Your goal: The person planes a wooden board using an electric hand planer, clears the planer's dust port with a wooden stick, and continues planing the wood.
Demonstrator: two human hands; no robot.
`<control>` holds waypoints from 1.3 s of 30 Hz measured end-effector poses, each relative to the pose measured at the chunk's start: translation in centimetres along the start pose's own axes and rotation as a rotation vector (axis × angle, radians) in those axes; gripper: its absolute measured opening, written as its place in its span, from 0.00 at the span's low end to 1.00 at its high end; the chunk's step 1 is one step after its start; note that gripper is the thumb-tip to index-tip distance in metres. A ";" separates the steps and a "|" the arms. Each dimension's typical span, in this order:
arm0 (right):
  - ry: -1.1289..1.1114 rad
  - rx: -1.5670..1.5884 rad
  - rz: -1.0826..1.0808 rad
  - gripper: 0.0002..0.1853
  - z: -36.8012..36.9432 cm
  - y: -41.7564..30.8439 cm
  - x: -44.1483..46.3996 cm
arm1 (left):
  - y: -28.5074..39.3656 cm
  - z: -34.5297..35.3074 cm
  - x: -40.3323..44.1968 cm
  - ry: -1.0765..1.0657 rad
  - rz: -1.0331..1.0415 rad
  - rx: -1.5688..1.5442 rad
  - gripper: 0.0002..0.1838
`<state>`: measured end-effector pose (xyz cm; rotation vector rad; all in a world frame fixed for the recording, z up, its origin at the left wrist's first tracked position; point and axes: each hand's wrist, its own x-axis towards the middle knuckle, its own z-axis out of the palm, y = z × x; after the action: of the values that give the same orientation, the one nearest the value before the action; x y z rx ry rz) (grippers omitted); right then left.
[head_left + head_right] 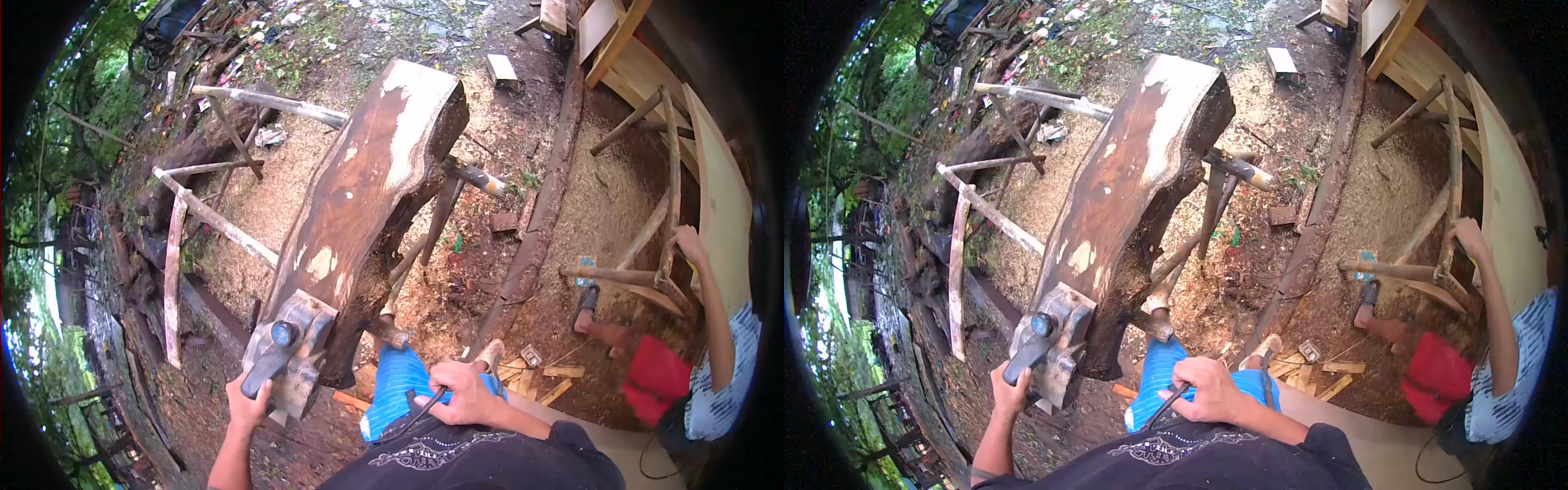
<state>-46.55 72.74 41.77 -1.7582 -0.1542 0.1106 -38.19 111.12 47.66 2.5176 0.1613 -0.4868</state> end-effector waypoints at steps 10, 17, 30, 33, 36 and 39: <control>0.243 0.068 0.167 0.20 -1.9 5.3 -0.5 | 23.1 6.2 19.6 -0.017 0.315 -0.004 0.20; 0.505 0.148 0.284 0.22 -2.2 8.5 -2.3 | 40.7 13.3 39.8 0.031 0.491 0.000 0.29; 0.553 -0.075 0.284 0.21 0.2 6.0 -2.9 | 40.6 13.5 41.1 0.053 0.700 0.185 0.26; 0.409 -0.025 0.121 0.19 -0.3 3.8 -1.7 | 30.3 9.1 32.1 -0.045 0.433 0.155 0.27; 0.192 -0.037 0.100 0.18 -0.2 2.2 -1.8 | 21.1 4.8 21.2 -0.038 0.435 0.108 0.22; 0.087 -0.025 0.019 0.19 0.3 2.4 -0.7 | 12.0 1.8 13.6 -0.021 0.203 0.119 0.17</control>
<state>-47.20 72.43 39.32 -1.7862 -0.0761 0.0457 -23.61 100.26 47.24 2.6077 -0.1340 -0.4521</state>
